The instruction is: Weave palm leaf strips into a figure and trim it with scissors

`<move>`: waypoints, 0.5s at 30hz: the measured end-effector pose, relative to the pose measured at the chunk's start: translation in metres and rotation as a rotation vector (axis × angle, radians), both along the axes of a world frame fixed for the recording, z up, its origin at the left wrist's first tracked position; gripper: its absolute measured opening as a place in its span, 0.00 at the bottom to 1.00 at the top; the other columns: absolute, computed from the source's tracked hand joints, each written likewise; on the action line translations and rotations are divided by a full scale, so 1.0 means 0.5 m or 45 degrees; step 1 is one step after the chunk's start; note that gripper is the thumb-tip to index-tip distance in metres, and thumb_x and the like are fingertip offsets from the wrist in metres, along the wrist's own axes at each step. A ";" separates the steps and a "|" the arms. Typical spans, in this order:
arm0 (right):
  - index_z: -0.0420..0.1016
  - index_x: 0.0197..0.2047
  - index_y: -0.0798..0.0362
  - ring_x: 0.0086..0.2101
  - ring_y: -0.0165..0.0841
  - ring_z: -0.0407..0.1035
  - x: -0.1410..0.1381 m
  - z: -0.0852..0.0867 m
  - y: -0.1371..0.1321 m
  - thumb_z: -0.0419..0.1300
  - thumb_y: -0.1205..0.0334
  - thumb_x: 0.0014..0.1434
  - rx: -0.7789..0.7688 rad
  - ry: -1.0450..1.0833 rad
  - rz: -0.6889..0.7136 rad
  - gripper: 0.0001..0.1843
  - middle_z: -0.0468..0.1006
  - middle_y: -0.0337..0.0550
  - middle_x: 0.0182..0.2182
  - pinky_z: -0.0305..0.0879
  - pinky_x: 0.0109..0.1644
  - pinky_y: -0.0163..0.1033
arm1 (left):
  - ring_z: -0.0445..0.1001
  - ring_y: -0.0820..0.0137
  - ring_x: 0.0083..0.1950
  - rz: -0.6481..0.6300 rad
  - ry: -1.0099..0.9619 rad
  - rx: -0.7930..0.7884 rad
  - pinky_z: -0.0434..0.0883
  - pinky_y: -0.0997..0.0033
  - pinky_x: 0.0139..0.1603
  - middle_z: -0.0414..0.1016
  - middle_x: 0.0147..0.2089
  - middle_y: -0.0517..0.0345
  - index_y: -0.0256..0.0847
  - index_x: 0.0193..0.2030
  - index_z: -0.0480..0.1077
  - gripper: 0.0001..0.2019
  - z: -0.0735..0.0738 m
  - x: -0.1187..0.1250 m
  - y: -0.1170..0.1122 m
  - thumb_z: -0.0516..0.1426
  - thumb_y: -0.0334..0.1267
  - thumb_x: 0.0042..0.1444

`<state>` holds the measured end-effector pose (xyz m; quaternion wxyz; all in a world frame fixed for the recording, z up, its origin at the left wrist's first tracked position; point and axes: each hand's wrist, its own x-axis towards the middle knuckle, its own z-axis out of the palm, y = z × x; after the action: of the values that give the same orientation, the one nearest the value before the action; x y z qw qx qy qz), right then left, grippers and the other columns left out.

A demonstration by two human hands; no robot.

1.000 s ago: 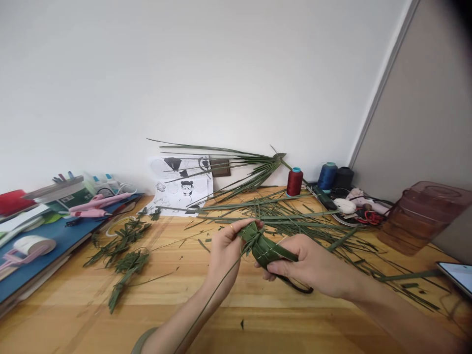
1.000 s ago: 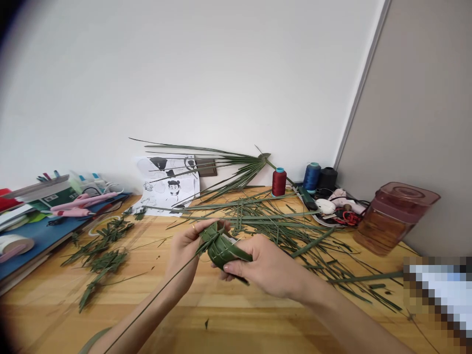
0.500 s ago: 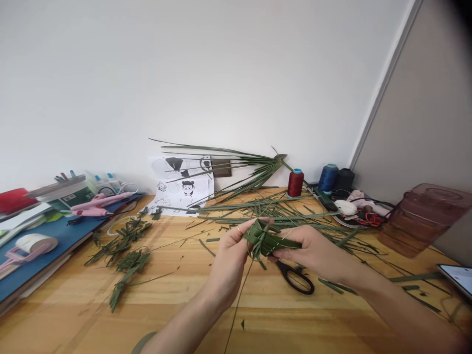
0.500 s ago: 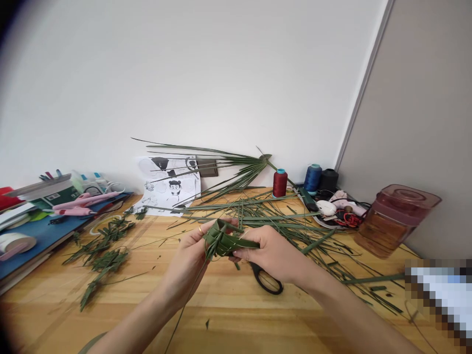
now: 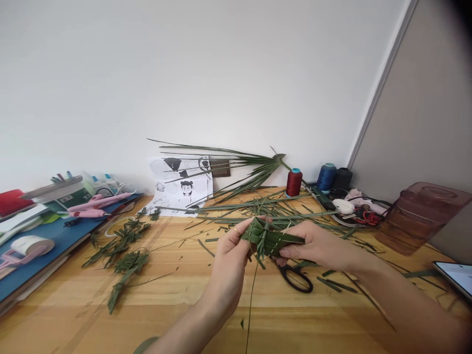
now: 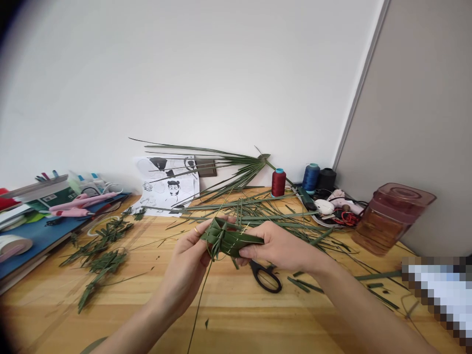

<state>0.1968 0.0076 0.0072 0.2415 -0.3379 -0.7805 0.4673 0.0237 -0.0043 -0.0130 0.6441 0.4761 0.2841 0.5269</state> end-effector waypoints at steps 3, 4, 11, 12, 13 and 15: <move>0.72 0.27 0.58 0.29 0.29 0.65 0.011 0.007 0.003 0.53 0.60 0.54 -0.062 0.023 0.076 0.12 0.71 0.39 0.25 0.59 0.35 0.32 | 0.69 0.73 0.42 0.075 0.040 0.006 0.64 0.77 0.43 0.73 0.44 0.56 0.40 0.44 0.70 0.12 0.000 0.002 -0.006 0.52 0.33 0.53; 0.72 0.27 0.58 0.29 0.29 0.66 0.014 0.007 0.004 0.54 0.59 0.54 -0.087 0.033 0.092 0.12 0.71 0.39 0.25 0.60 0.35 0.32 | 0.69 0.73 0.42 0.104 0.061 0.016 0.64 0.77 0.43 0.73 0.45 0.56 0.40 0.44 0.70 0.12 0.000 0.003 -0.007 0.52 0.33 0.53; 0.71 0.28 0.58 0.27 0.28 0.65 0.024 0.003 0.009 0.56 0.59 0.51 -0.246 0.101 -0.035 0.10 0.71 0.39 0.25 0.61 0.32 0.33 | 0.66 0.67 0.49 0.255 0.335 0.180 0.60 0.69 0.51 0.73 0.45 0.56 0.39 0.43 0.70 0.13 -0.005 -0.007 0.006 0.50 0.32 0.51; 0.71 0.27 0.57 0.25 0.27 0.64 0.026 0.004 0.009 0.56 0.59 0.50 -0.251 0.091 -0.075 0.10 0.71 0.38 0.24 0.60 0.30 0.32 | 0.66 0.67 0.50 0.264 0.378 0.213 0.59 0.69 0.52 0.72 0.45 0.56 0.39 0.43 0.70 0.14 -0.003 -0.011 0.009 0.50 0.29 0.50; 0.71 0.26 0.57 0.24 0.27 0.63 0.029 0.004 0.009 0.56 0.60 0.50 -0.247 0.069 -0.119 0.09 0.71 0.37 0.23 0.59 0.28 0.31 | 0.65 0.67 0.51 0.255 0.428 0.246 0.58 0.70 0.52 0.72 0.46 0.57 0.40 0.44 0.69 0.17 0.000 -0.016 0.012 0.50 0.26 0.48; 0.70 0.23 0.57 0.21 0.25 0.59 0.037 0.006 0.010 0.55 0.62 0.50 -0.206 -0.012 -0.218 0.09 0.69 0.36 0.20 0.55 0.24 0.30 | 0.63 0.67 0.52 0.152 0.544 0.313 0.57 0.69 0.53 0.69 0.48 0.58 0.41 0.47 0.67 0.24 0.011 -0.027 0.017 0.48 0.21 0.41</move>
<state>0.2152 0.0127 0.0100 0.2487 -0.4241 -0.7096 0.5047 0.0100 0.0041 -0.0075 0.4747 0.6337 0.3752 0.4820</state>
